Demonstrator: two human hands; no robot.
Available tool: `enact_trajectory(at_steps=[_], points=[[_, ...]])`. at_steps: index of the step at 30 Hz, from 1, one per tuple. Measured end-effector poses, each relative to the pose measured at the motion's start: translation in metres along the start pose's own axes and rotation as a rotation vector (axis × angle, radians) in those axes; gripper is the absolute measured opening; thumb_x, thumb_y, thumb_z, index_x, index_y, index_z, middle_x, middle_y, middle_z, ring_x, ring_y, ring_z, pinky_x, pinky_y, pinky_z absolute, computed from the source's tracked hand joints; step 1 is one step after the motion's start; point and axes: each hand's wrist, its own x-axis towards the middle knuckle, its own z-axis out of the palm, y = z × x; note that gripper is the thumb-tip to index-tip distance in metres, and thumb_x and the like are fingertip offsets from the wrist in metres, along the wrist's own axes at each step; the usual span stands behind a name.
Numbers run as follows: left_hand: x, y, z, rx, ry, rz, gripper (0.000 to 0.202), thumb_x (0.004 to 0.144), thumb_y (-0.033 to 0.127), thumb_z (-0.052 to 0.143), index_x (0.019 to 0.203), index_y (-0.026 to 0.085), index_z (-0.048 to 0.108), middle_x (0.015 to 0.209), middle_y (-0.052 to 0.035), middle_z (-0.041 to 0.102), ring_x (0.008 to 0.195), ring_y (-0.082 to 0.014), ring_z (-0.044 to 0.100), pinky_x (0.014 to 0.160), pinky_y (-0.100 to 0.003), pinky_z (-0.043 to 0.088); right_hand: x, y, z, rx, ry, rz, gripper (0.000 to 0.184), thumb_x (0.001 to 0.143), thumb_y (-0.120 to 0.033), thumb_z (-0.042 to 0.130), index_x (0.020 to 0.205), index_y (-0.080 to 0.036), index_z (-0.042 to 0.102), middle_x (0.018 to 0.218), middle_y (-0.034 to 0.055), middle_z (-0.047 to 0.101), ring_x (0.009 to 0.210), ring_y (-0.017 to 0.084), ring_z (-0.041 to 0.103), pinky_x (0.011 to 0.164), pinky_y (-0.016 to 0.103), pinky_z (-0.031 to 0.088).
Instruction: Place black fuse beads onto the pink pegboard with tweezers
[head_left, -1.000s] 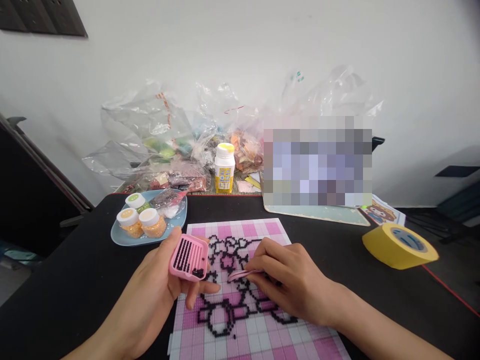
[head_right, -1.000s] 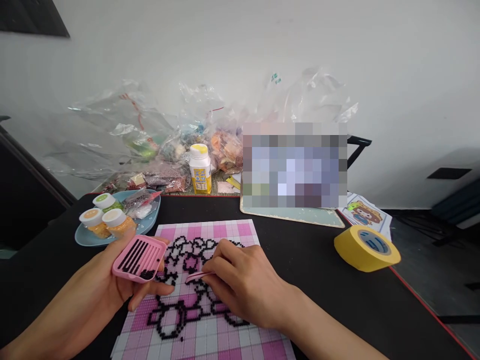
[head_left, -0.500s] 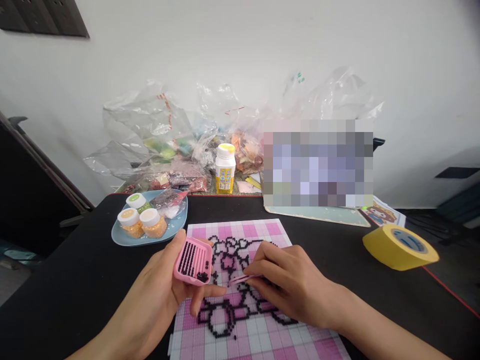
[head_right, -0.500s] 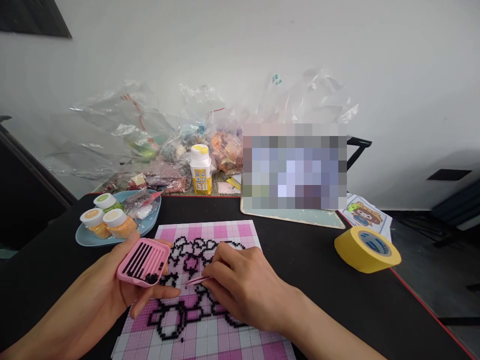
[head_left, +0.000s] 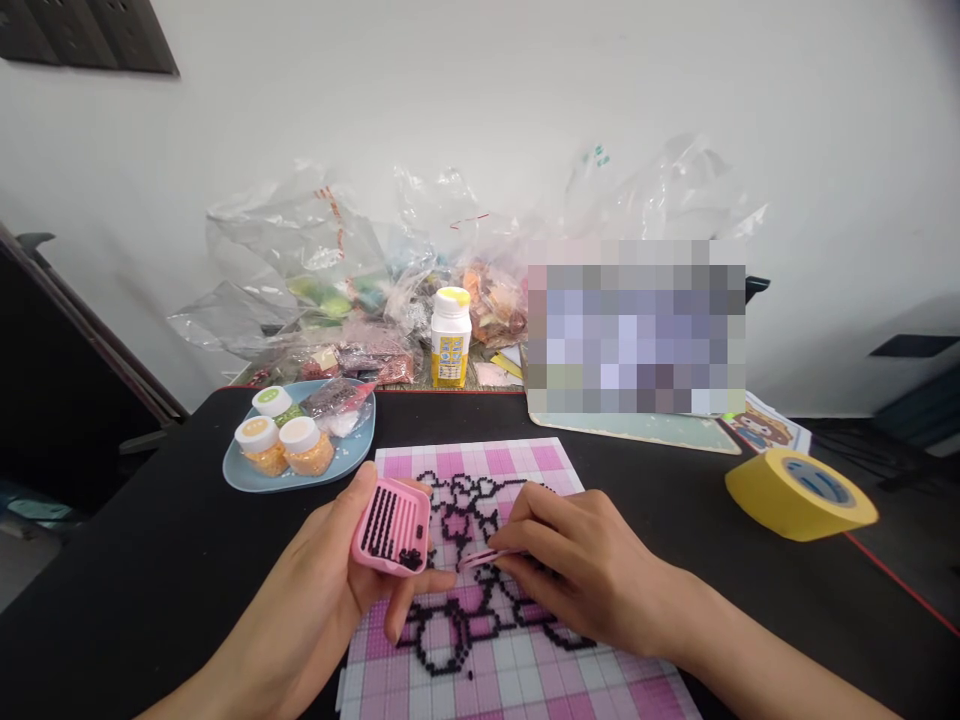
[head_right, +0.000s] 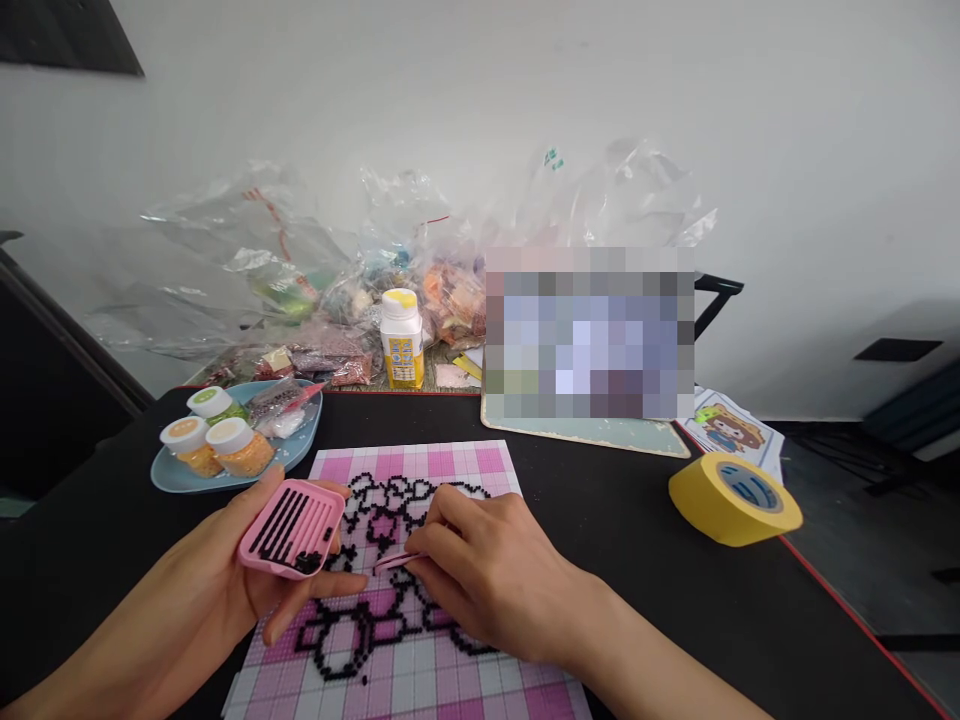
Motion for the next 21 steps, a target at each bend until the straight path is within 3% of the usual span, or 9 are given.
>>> enact_trajectory(at_steps=[7,12,21], points=[[0.0015,-0.0007,0.0017,0.008,-0.044,0.011,0.041,0.082,0.054,0.068,0.068,0.016,0.073,0.048,0.0071,0.054,0.034,-0.0039,0.038,0.072,-0.036,0.059,-0.0008,0.0003,0.0002,0.012,-0.017,0.006,0.019,0.101,-0.022,0.043,0.096,-0.017,0.061,0.081,0.0028,0.060,0.058,0.011,0.051,0.048,0.025,0.033],[0.0024,-0.0056,-0.0019,0.012,-0.051,0.001,0.045,0.088,0.058,0.057,0.075,0.017,0.072,0.055,0.0070,0.056,0.033,-0.0031,0.036,0.072,-0.035,0.059,-0.0013,0.0008,0.0003,0.010,-0.022,0.008,0.019,0.101,-0.022,0.043,0.096,-0.017,0.061,0.081,0.0028,0.060,0.058,0.011,0.051,0.048,0.025,0.033],[0.0000,-0.0017,0.0024,0.025,-0.048,-0.012,0.044,0.090,0.053,0.057,0.077,0.015,0.075,0.045,0.0070,0.051,0.035,-0.0054,0.035,0.078,-0.040,0.058,-0.0006,0.0019,-0.0017,0.064,0.032,0.019,0.014,0.100,-0.021,0.047,0.100,-0.017,0.061,0.084,0.0036,0.063,0.067,0.012,0.058,0.051,0.023,0.038]])
